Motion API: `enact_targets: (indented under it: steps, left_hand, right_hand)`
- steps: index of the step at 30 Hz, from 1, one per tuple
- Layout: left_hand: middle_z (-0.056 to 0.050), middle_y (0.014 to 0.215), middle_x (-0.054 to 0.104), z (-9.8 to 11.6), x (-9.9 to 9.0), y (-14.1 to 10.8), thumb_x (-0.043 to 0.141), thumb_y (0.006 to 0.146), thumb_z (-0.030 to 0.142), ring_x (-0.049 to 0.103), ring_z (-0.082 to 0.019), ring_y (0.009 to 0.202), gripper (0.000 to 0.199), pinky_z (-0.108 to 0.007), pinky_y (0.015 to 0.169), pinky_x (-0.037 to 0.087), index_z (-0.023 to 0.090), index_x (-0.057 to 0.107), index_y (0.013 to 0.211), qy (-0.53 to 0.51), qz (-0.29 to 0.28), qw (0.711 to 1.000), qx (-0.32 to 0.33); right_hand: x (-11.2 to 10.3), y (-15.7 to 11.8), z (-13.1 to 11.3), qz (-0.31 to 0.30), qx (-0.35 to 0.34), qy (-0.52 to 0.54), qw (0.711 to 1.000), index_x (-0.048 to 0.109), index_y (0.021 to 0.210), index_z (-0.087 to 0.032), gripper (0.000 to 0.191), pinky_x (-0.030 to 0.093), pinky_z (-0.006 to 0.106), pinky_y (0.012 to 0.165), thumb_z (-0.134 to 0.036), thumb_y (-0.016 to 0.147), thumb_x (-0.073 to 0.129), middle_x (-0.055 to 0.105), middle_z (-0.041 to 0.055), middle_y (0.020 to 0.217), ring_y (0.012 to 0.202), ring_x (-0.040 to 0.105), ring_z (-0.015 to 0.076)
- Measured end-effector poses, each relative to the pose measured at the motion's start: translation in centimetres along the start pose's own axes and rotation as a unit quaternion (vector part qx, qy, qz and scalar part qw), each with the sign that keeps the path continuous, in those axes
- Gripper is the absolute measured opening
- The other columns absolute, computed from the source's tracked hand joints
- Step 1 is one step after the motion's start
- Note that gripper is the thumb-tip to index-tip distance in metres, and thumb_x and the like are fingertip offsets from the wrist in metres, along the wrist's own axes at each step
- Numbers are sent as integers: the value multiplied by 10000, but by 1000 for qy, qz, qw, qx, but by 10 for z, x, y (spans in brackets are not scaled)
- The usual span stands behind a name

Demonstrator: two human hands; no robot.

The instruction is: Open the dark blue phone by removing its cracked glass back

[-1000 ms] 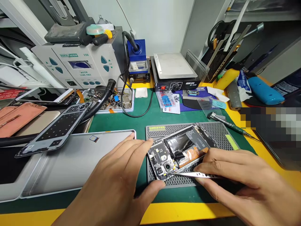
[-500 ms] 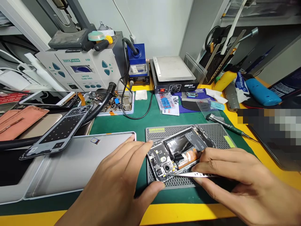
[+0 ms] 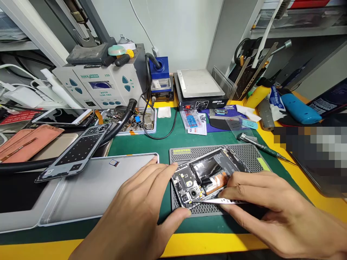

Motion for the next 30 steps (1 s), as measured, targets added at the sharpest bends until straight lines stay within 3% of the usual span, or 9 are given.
enact_targets:
  steps: [4, 10, 17, 26, 30]
  left_hand:
    - [-123, 1332, 669, 0, 1, -1, 721, 846, 386, 604, -307, 1292, 645, -445, 1132, 488, 155, 453, 1386, 10, 7, 1000, 4]
    - [-119, 1340, 667, -3, 2, -6, 704, 865, 391, 576, -311, 1326, 632, -482, 1110, 506, 157, 453, 1396, 3, 4, 1000, -7]
    - [-111, 1354, 657, -4, 3, -5, 714, 853, 383, 581, -302, 1318, 658, -454, 1129, 494, 165, 443, 1412, -1, -4, 1000, -14]
    - [-93, 1304, 680, -4, 2, -1, 775, 794, 389, 624, -305, 1256, 695, -418, 1120, 499, 190, 458, 1380, -12, 3, 1000, -4]
    - [-94, 1311, 676, -5, 3, -1, 771, 798, 402, 623, -303, 1256, 698, -417, 1115, 504, 182, 460, 1384, -15, 3, 1000, -8]
  right_hand:
    - [1, 5, -4, -3, -4, -8, 1000, 719, 940, -205, 170, 510, 253, 601, -81, 879, 619, 669, 21, 757, 646, 631, 139]
    - [-5, -1, 4, -4, 6, 0, 1000, 718, 1013, -219, 196, 527, 265, 599, -108, 878, 632, 698, 36, 797, 677, 655, 162]
    - [-10, -3, 9, -19, 24, 4, 1000, 743, 1024, -223, 208, 518, 251, 586, -119, 862, 665, 693, 32, 789, 669, 655, 159]
    - [-8, 1, 9, -33, -2, 7, 999, 743, 1074, -225, 244, 495, 238, 557, -127, 865, 666, 676, 26, 764, 617, 634, 140]
    - [-10, 3, 7, -22, -12, -7, 1000, 746, 1096, -234, 274, 534, 248, 608, -122, 862, 659, 716, 44, 835, 688, 686, 166]
Point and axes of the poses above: each hand's wrist, its own y-axis towards the middle knuckle, its own x-axis out of the palm, z = x × y, the point moved 7 cm from there along y, towards the middle knuckle
